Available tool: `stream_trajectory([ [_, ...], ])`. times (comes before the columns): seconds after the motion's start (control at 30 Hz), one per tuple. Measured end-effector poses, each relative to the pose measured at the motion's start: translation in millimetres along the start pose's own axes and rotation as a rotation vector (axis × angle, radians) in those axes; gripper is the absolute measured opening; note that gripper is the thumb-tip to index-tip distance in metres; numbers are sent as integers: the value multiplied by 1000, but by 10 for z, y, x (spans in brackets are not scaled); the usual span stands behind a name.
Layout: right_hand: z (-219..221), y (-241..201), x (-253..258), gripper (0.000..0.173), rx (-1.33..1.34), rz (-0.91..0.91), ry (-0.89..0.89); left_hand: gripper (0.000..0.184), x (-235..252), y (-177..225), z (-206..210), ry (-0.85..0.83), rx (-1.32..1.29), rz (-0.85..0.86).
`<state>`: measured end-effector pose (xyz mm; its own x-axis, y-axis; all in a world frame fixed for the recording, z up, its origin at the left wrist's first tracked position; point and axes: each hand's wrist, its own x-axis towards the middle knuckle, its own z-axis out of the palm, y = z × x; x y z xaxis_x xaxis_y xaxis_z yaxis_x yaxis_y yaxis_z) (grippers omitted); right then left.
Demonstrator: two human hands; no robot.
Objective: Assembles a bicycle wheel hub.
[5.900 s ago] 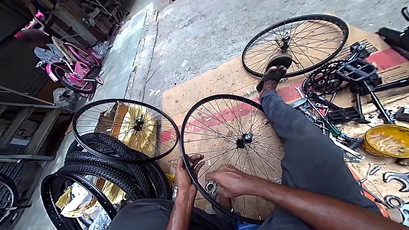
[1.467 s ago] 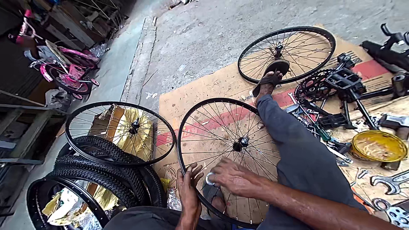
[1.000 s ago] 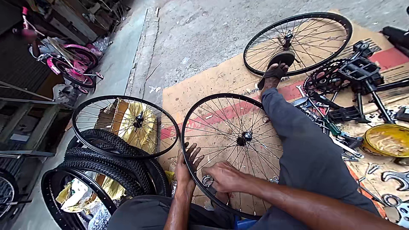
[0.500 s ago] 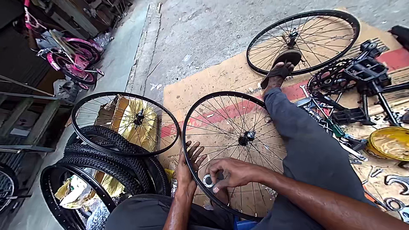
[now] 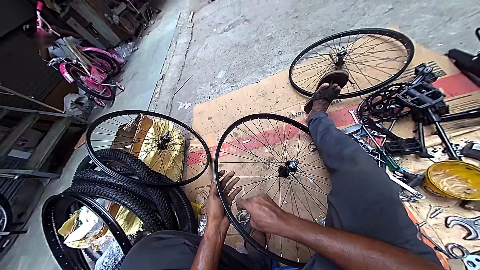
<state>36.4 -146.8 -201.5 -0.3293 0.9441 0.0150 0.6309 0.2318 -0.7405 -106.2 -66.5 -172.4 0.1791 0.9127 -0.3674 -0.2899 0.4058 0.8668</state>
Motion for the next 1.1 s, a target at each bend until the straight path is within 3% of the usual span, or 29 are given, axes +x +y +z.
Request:
stream_trajectory([
  [0.07, -140, 24, 12, 25, 33, -50, -158, 49, 4, -1, -12, 1, -5, 0],
  [0.13, -352, 130, -17, 38, 240, -130, -297, 49, 4, -4, -21, -9, -8, 1],
  [0.23, -303, 163, -31, 28, 412, -44, -205, 48, 3, -2, -23, -16, -2, 2],
  [0.33, -49, 10, 0, 28, 77, 9, -10, 48, 3, -5, 0, 11, 12, -1],
  [0.4, -43, 2, 16, 22, -4, -25, -70, 49, 8, 3, -2, 2, 5, 1],
  [0.47, -262, 91, 8, 29, 132, -102, -250, 48, 2, 7, 2, -2, -1, -3],
  [0.53, -380, 226, -16, 32, 302, -219, -318, 48, 7, -2, -7, -9, -1, -1],
  [0.63, -255, 145, -5, 29, 315, -85, -155, 48, 0, -5, -17, -10, 9, -5],
  [0.73, -42, -5, 17, 26, 27, -16, -7, 48, 0, 4, 12, -2, 1, 2],
  [0.8, -69, -10, 4, 21, -12, -50, -94, 49, -6, 8, 5, -12, -8, -3],
  [0.87, -270, 99, -7, 34, 106, -147, -274, 48, -10, 3, 2, -9, -6, 0],
  [0.93, -374, 229, -38, 37, 238, -270, -338, 48, -9, -4, -3, -3, 3, 3],
  [1.03, -277, 161, -14, 23, 258, -146, -189, 48, -7, 6, -7, -8, 9, 2],
  [1.1, -120, 43, 9, 20, 123, -42, -19, 49, -6, 11, 13, 0, 10, 2],
])
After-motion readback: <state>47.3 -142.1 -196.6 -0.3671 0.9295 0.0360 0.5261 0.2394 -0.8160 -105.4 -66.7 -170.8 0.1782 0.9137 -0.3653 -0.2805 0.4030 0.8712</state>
